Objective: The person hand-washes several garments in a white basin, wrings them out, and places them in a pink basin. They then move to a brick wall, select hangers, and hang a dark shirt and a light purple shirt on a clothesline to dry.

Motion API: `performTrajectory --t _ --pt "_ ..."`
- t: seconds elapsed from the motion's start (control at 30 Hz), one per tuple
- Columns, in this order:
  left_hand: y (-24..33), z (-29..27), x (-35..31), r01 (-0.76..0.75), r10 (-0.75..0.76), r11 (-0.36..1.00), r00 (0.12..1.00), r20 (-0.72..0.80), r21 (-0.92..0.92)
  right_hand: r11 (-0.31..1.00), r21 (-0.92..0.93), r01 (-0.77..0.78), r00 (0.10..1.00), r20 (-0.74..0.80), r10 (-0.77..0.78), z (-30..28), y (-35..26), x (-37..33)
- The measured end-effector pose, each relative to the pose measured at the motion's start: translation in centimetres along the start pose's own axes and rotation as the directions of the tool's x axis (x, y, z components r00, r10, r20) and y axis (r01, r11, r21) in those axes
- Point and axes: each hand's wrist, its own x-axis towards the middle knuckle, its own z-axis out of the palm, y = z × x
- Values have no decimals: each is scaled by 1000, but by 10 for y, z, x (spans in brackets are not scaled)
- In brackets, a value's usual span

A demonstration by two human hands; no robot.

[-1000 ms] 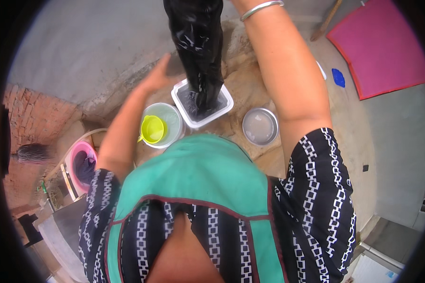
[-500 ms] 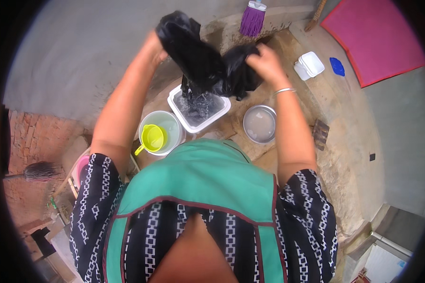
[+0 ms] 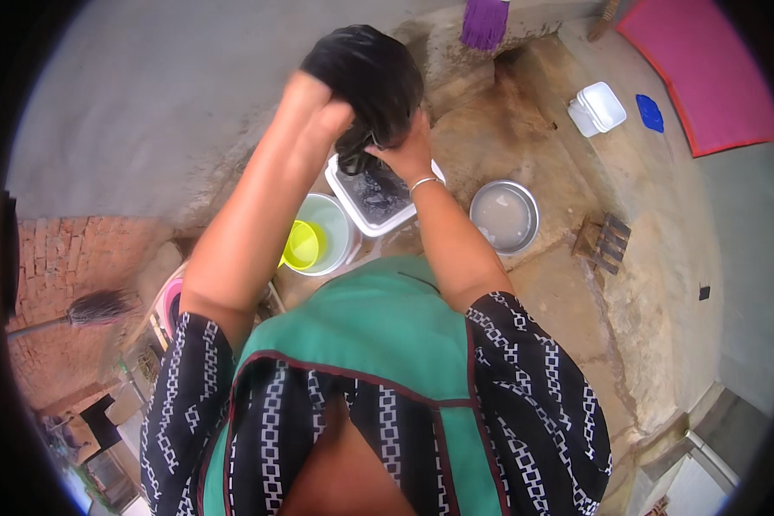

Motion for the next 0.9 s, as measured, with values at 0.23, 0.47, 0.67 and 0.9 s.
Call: performTrajectory --t 0.23,0.47,0.67,0.9 --pt "67 -115 -35 42 -23 987 992 127 -154 882 469 -53 977 -156 142 17 -35 50" --pt "-52 -261 -72 665 -671 719 740 48 -203 54 968 -244 889 201 413 39 -86 53" --pt "-102 -204 6 251 -138 764 963 230 -595 915 4 403 795 494 -352 4 -115 -48" --pt "-105 -212 7 406 -383 791 912 148 -458 562 555 -614 785 357 506 -50 -60 -42"
